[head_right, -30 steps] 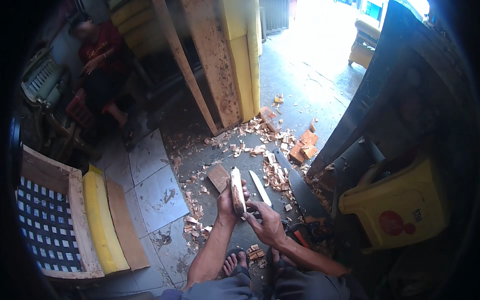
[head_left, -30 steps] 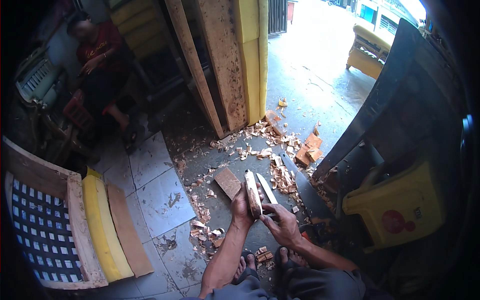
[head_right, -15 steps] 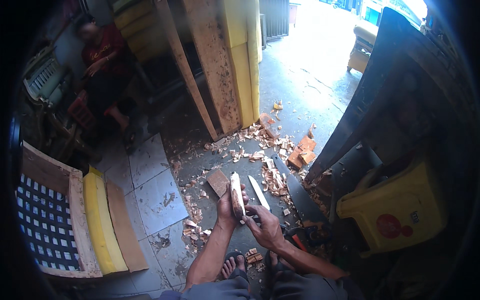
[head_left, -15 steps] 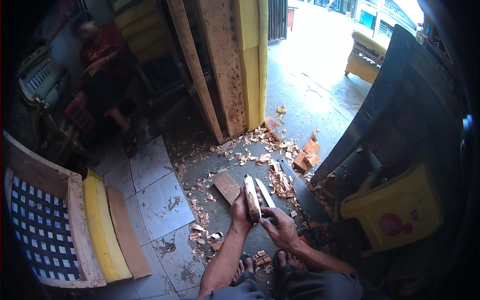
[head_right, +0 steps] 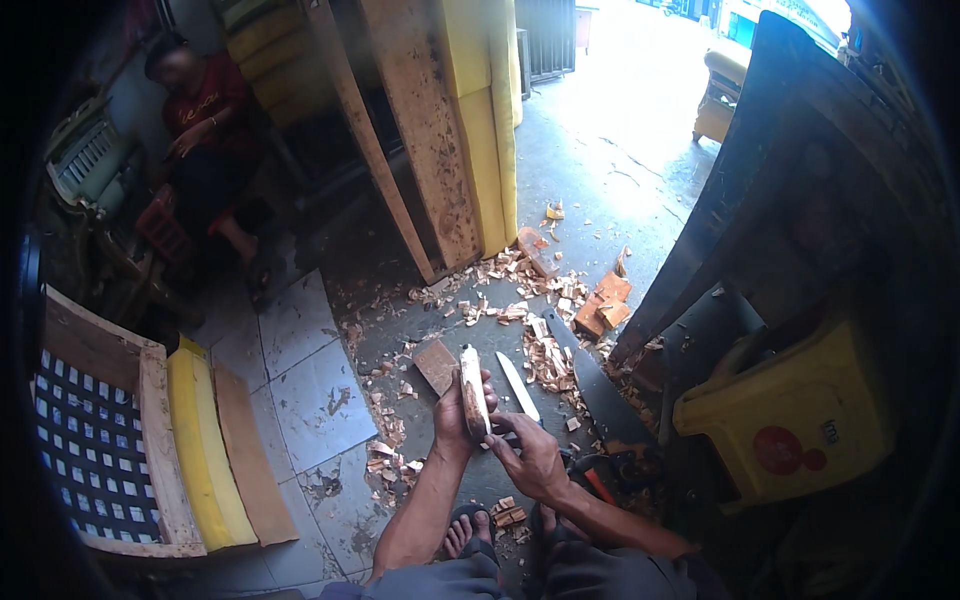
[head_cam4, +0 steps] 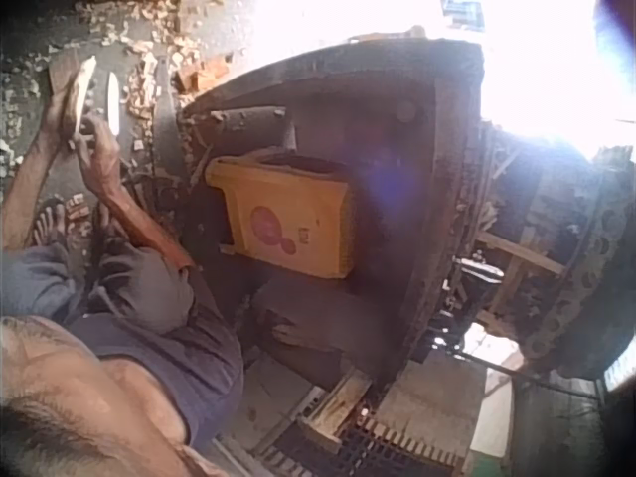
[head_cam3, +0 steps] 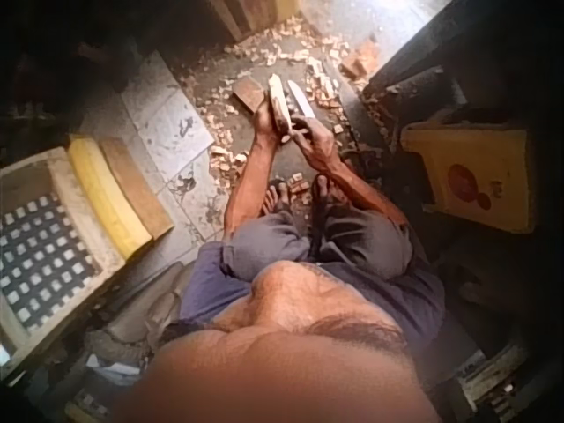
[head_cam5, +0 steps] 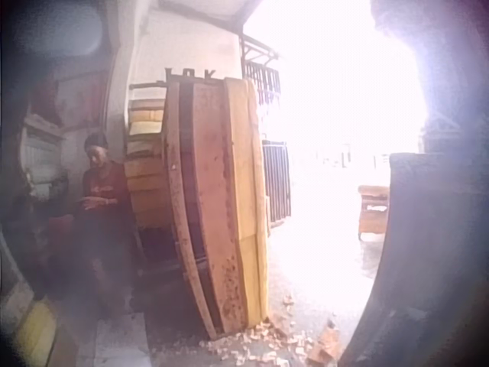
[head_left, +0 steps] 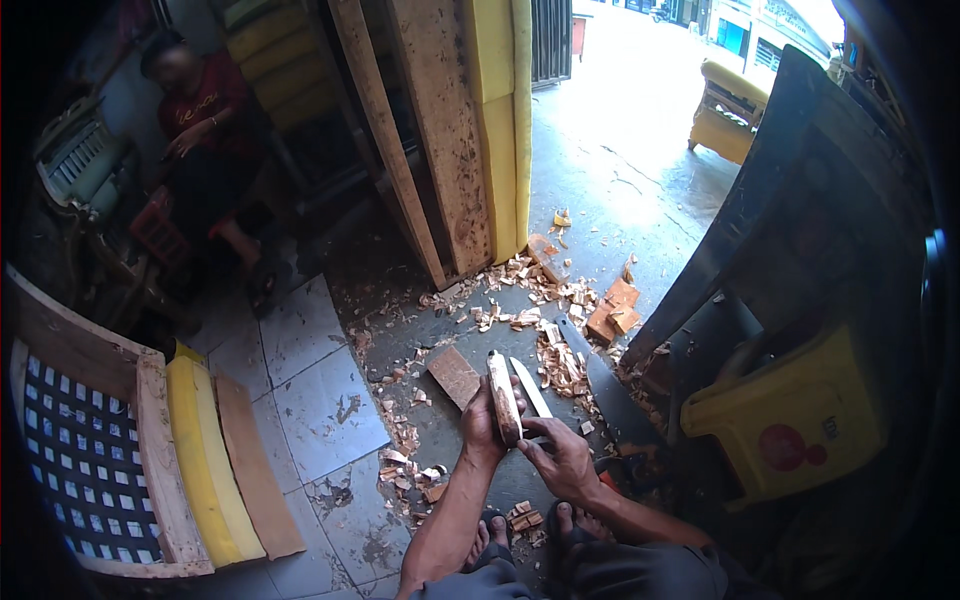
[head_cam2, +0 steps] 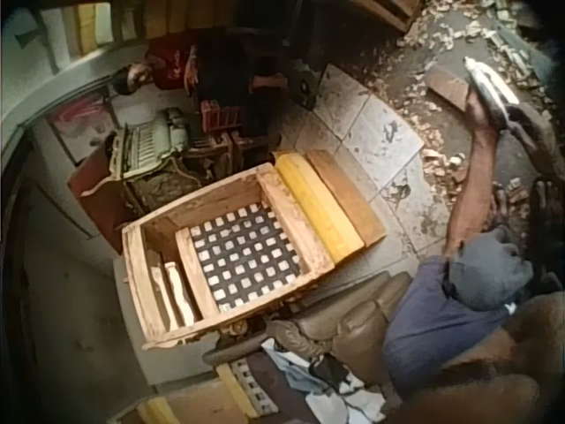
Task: The person uses an angle grinder and then a knife to shape a small piece of wood while sitting on the floor.
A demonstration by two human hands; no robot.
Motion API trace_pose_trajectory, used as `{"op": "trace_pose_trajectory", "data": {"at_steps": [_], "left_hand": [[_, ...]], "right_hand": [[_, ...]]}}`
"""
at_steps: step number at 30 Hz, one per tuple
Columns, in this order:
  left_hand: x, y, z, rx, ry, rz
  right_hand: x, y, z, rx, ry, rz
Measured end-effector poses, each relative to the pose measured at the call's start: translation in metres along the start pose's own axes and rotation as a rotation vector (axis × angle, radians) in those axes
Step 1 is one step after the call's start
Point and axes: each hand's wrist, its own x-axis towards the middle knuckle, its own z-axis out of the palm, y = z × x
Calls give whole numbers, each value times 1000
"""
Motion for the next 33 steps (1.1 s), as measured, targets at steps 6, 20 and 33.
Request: {"op": "trace_pose_trajectory", "data": {"at_steps": [6,20,33], "left_hand": [[0,0,-1,9,-2,9],[-7,-4,-8,-12,95,-76],[-7,1,-18,-56,93,-76]], "right_hand": [[0,1,1,7,8,-1],[-1,9,5,-30,-1,12],[1,18,14,-56,-19,-16]]}}
